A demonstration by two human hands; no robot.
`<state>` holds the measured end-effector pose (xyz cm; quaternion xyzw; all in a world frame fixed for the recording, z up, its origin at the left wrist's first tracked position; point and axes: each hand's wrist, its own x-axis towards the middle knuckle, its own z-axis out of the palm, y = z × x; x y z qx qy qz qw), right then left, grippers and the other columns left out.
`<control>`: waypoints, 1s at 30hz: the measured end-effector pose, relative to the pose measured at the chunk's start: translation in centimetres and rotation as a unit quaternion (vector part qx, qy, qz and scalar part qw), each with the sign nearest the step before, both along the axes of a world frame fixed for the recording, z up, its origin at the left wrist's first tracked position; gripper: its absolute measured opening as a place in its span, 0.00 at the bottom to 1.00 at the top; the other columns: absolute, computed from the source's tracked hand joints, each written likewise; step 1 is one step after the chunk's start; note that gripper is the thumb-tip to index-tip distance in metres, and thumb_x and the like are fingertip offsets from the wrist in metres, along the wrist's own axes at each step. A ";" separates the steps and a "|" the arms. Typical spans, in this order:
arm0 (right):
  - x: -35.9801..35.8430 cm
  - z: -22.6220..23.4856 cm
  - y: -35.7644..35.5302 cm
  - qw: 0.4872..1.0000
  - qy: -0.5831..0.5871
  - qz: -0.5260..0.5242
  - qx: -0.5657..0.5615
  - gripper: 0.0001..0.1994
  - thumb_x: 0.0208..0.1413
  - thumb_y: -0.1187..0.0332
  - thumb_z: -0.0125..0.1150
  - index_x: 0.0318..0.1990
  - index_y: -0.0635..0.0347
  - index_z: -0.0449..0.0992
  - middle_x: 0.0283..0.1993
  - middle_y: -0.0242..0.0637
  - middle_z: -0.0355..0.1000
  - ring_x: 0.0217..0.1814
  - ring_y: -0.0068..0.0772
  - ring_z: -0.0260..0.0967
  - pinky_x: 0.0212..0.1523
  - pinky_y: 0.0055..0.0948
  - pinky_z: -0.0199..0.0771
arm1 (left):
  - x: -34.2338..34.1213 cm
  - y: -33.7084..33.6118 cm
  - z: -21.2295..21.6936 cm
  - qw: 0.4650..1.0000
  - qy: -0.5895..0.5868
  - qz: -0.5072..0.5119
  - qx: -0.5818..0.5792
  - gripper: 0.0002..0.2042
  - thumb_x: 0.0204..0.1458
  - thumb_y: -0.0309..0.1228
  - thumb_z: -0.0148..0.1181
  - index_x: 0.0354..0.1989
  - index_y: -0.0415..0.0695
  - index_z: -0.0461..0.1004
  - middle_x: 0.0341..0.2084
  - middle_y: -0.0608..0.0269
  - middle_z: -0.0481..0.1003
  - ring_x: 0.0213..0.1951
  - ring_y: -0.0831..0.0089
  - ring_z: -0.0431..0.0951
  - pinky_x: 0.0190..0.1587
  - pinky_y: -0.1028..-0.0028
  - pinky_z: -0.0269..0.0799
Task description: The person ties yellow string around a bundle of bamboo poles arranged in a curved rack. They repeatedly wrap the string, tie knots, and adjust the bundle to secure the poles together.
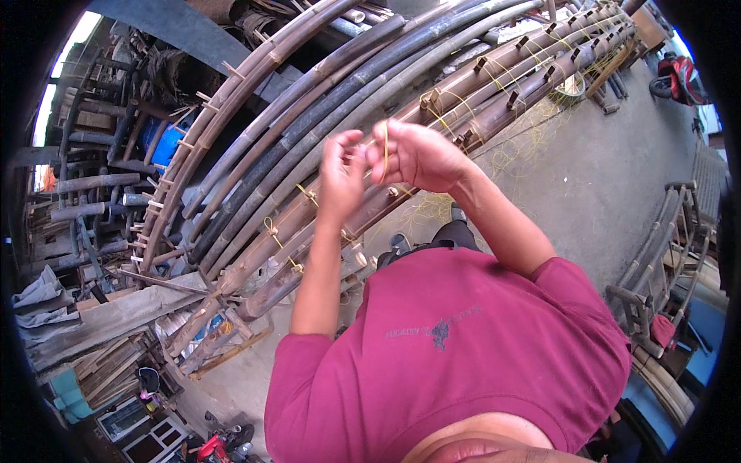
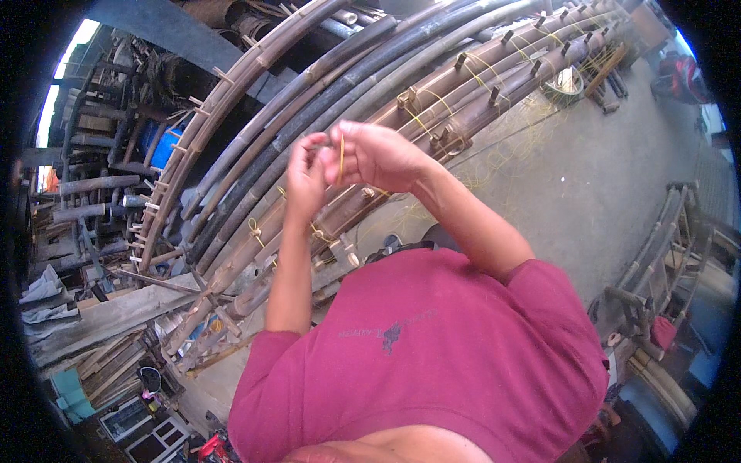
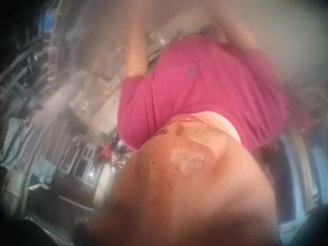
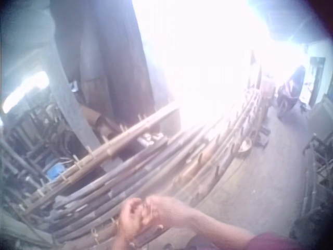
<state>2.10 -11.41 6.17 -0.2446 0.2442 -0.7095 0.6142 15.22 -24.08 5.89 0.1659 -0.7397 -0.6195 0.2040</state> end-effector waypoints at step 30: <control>-7.0 -10.4 36.6 0.728 -0.176 -0.645 0.151 0.11 0.64 0.67 0.46 0.44 0.62 0.73 0.19 0.16 0.44 0.16 0.12 0.38 0.16 0.18 0.41 | 66.5 -35.5 25.6 0.342 -0.301 0.546 -0.703 0.23 0.51 0.39 0.60 0.54 0.41 0.76 0.46 0.48 0.77 0.41 0.52 0.77 0.42 0.58 0.75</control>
